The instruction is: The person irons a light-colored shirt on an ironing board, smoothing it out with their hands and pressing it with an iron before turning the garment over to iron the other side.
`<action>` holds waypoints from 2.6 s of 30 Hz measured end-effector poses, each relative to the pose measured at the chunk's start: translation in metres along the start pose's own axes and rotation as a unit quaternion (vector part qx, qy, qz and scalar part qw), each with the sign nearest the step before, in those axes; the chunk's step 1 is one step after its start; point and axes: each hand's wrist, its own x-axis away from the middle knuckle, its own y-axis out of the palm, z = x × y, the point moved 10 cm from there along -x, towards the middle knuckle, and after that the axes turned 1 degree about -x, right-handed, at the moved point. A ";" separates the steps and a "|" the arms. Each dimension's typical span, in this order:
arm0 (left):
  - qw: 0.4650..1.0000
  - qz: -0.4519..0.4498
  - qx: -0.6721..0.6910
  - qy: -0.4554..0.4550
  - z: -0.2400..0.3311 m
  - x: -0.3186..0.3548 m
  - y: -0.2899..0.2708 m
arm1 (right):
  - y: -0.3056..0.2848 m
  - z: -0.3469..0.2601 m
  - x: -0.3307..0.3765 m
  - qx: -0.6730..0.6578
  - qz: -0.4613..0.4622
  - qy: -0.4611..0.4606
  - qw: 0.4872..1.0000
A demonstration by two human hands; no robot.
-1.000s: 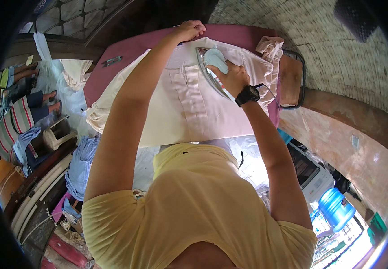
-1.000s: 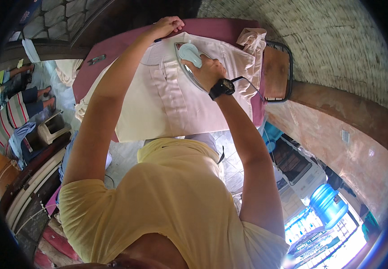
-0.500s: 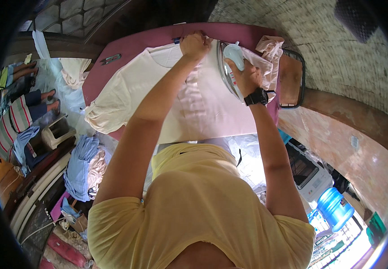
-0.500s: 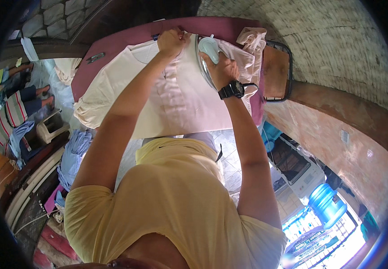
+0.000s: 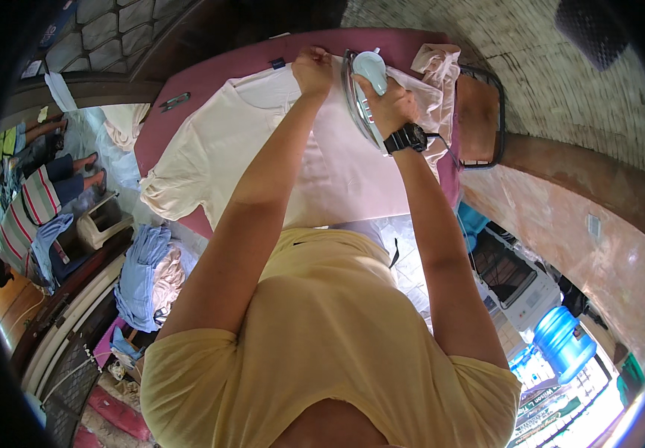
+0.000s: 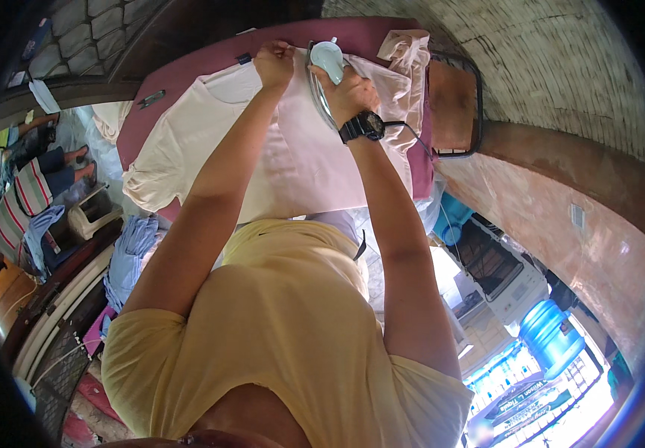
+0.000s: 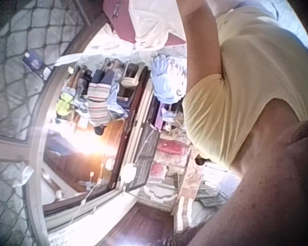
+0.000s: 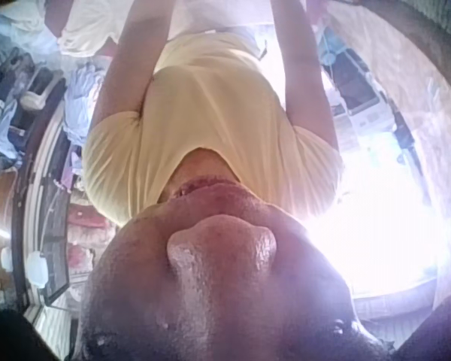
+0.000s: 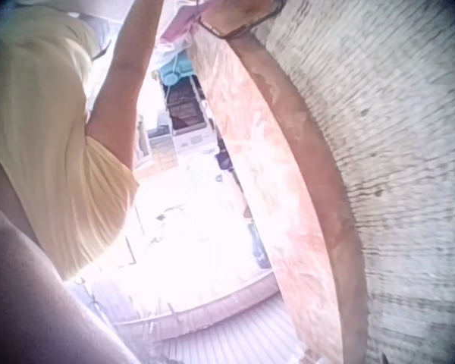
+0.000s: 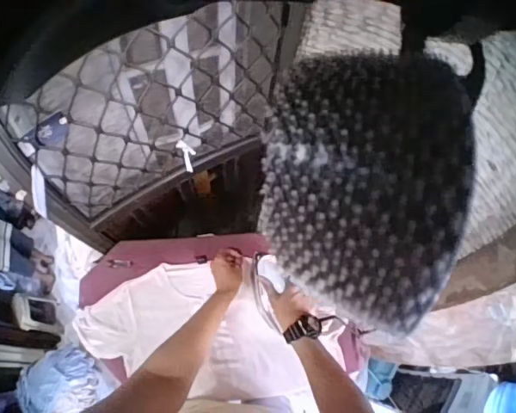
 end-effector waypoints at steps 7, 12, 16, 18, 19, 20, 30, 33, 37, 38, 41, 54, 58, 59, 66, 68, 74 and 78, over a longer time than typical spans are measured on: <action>1.000 0.009 0.023 0.012 -0.008 0.001 0.001 | -0.003 0.003 0.005 0.009 0.042 -0.002 0.999; 0.994 -0.017 -0.080 0.073 0.014 -0.005 0.004 | 0.008 0.011 0.002 -0.001 -0.021 0.018 1.000; 0.995 -0.025 -0.042 0.089 0.017 -0.003 0.002 | 0.009 0.010 0.003 -0.014 -0.049 0.041 0.998; 0.991 -0.032 -0.046 0.120 0.023 -0.001 -0.001 | 0.009 0.011 0.004 -0.014 -0.055 0.039 0.998; 0.992 -0.044 -0.043 0.111 0.022 -0.002 0.000 | 0.010 0.011 0.003 -0.014 -0.058 0.038 0.998; 0.992 -0.056 -0.041 0.102 0.020 -0.003 0.001 | 0.011 0.012 0.003 -0.014 -0.061 0.040 0.997; 0.936 -0.231 -0.263 0.029 -0.002 -0.058 0.018 | 0.019 0.011 -0.007 -0.108 -0.071 -0.057 0.990; 0.923 -0.276 -0.268 -0.014 -0.019 -0.069 0.028 | 0.023 0.000 -0.015 -0.106 -0.113 -0.074 0.985; 0.922 -0.312 -0.228 0.035 -0.022 -0.076 0.035 | 0.006 -0.023 -0.010 -0.024 -0.089 -0.109 0.990; 0.922 -0.318 -0.215 0.043 -0.023 -0.077 0.034 | 0.011 -0.024 -0.012 -0.018 -0.100 -0.104 0.989; 0.945 -0.326 -0.025 -0.026 -0.039 -0.081 0.027 | 0.030 -0.026 -0.024 -0.040 -0.138 -0.090 0.986; 0.857 -0.311 -0.407 -0.056 -0.065 -0.121 -0.011 | 0.029 -0.064 -0.040 -0.034 -0.157 -0.097 0.982; 0.902 -0.355 -0.244 -0.024 -0.084 -0.147 0.018 | 0.030 -0.071 -0.044 -0.048 -0.101 -0.091 0.990; 0.909 -0.369 -0.195 0.002 -0.082 -0.150 0.019 | 0.028 -0.075 -0.045 -0.044 -0.083 -0.090 0.992; 0.971 -0.124 0.204 0.010 -0.003 -0.077 -0.077 | 0.043 -0.055 -0.050 0.020 -0.067 -0.055 0.996; 0.980 -0.142 0.141 -0.012 0.005 -0.024 -0.104 | 0.036 -0.063 -0.049 0.012 -0.079 -0.048 0.996; 0.955 -0.238 -0.034 0.176 0.013 0.044 -0.139 | 0.062 -0.050 -0.064 -0.062 -0.111 -0.053 0.990; 0.936 -0.187 -0.138 0.263 0.015 0.034 -0.127 | 0.058 -0.085 -0.089 -0.117 -0.193 -0.175 0.958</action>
